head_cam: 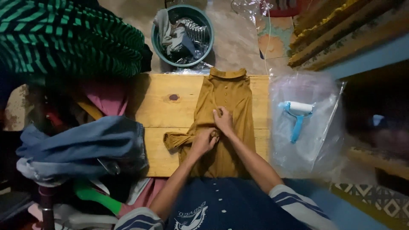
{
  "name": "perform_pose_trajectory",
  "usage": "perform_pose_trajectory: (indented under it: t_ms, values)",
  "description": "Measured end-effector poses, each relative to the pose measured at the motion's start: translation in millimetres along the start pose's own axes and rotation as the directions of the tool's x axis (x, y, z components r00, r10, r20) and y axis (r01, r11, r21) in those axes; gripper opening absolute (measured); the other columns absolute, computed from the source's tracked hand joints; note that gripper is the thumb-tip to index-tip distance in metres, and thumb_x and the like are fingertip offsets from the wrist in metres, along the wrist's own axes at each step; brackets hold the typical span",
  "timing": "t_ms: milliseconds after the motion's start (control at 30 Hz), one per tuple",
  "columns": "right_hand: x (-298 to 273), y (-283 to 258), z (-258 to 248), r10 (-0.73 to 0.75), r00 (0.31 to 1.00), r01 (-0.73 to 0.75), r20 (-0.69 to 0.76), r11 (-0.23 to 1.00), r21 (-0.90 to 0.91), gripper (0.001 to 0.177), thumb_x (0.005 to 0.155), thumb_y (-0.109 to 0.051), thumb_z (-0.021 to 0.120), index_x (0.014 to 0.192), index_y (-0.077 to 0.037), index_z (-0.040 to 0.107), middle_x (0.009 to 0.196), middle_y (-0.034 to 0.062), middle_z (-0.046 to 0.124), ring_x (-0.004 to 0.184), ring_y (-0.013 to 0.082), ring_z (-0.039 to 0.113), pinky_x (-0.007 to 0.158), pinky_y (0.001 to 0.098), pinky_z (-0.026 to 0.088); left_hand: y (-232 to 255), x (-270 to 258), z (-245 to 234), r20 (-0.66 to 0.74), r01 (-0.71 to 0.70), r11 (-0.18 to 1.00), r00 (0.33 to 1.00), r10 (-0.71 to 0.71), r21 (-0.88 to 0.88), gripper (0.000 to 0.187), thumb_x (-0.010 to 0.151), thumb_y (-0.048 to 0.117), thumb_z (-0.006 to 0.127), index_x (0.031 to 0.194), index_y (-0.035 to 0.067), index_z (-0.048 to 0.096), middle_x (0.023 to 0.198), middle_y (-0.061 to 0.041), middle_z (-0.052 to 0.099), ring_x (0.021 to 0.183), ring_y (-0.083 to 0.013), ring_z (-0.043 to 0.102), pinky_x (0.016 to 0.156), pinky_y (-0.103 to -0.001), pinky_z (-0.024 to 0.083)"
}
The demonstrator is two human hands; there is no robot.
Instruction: A person is neatly folding a yellow long-sleeved shirt on a wooden table.
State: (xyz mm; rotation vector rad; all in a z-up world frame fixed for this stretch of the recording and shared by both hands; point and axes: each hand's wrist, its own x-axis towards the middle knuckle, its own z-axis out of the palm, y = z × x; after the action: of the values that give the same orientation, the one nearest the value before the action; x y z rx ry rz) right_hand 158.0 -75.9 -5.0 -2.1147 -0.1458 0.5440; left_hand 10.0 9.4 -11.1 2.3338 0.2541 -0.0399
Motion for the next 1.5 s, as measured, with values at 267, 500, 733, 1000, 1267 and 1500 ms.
perform_pose_trajectory:
  t_ms: [267, 500, 733, 1000, 1267, 1500]
  values:
    - [-12.7, -20.9, -15.4, 0.083, 0.992, -0.076, 0.099, 0.994, -0.075, 0.041, 0.097, -0.025, 0.069, 0.133, -0.006, 0.067, 0.118, 0.0218, 0.072, 0.113, 0.0394, 0.069, 0.092, 0.0502, 0.057, -2.7, 20.8, -34.8, -0.086, 0.020, 1.000, 0.996, -0.018, 0.020, 0.031, 0.092, 0.026, 0.068, 0.121, 0.015, 0.070, 0.100, -0.016, 0.075, 0.097, -0.0370, 0.071, 0.083, -0.048, 0.058]
    - [-34.3, -62.2, -17.6, 0.057, 0.997, -0.059, -0.056, 0.998, -0.035, 0.028, 0.103, -0.012, 0.053, 0.125, -0.006, 0.070, 0.114, 0.0254, 0.073, 0.112, 0.0456, 0.068, 0.092, 0.0503, 0.056, -63.8, 131.2, -73.7, -0.286, -0.123, 0.991, 0.949, 0.133, 0.053, 0.030, 0.089, 0.012, 0.066, 0.117, 0.022, 0.072, 0.094, -0.012, 0.074, 0.094, -0.0345, 0.071, 0.078, -0.045, 0.060]
    - [-30.2, -40.0, -13.7, 0.135, 0.990, -0.140, -0.050, 0.983, -0.117, 0.030, 0.101, -0.024, 0.058, 0.125, -0.011, 0.068, 0.121, 0.0237, 0.072, 0.119, 0.0428, 0.066, 0.099, 0.0528, 0.053, -57.2, 213.0, -107.3, -0.092, -0.024, 0.979, 0.995, 0.044, 0.204, 0.037, 0.095, 0.017, 0.056, 0.127, 0.034, 0.061, 0.101, -0.008, 0.062, 0.090, -0.0370, 0.072, 0.078, -0.050, 0.060]
    - [-47.9, -46.6, -20.9, 0.189, 0.979, -0.171, 0.073, 0.965, -0.200, 0.050, 0.095, -0.033, 0.069, 0.138, -0.007, 0.063, 0.136, 0.0239, 0.065, 0.130, 0.0407, 0.059, 0.109, 0.0525, 0.048, -95.0, 279.2, -99.4, 0.361, -0.195, 0.866, 0.932, 0.018, 0.461, 0.023, 0.103, 0.038, 0.051, 0.118, 0.037, 0.069, 0.112, -0.010, 0.065, 0.102, -0.0364, 0.074, 0.088, -0.052, 0.060]
    - [-23.7, 3.3, 2.1, 0.193, 0.981, -0.193, -0.013, 0.968, -0.158, 0.034, 0.099, -0.025, 0.063, 0.129, -0.009, 0.066, 0.128, 0.0205, 0.069, 0.124, 0.0395, 0.063, 0.103, 0.0500, 0.051, -91.1, 283.7, -101.6, 0.247, -0.297, 0.705, 0.953, 0.176, 0.645, 0.027, 0.088, 0.044, 0.065, 0.108, 0.026, 0.069, 0.104, -0.007, 0.071, 0.086, -0.0320, 0.077, 0.075, -0.050, 0.061]
    - [-61.3, -61.3, -25.4, 0.220, 0.965, -0.221, -0.142, 0.975, 0.014, 0.037, 0.103, -0.025, 0.060, 0.135, -0.006, 0.060, 0.127, 0.0274, 0.066, 0.123, 0.0449, 0.062, 0.097, 0.0535, 0.054, -54.5, 233.0, -101.5, 0.019, 0.002, 0.956, 1.000, -0.008, 0.293, 0.038, 0.092, 0.022, 0.057, 0.130, 0.020, 0.055, 0.122, -0.018, 0.060, 0.108, -0.0448, 0.068, 0.088, -0.058, 0.057]
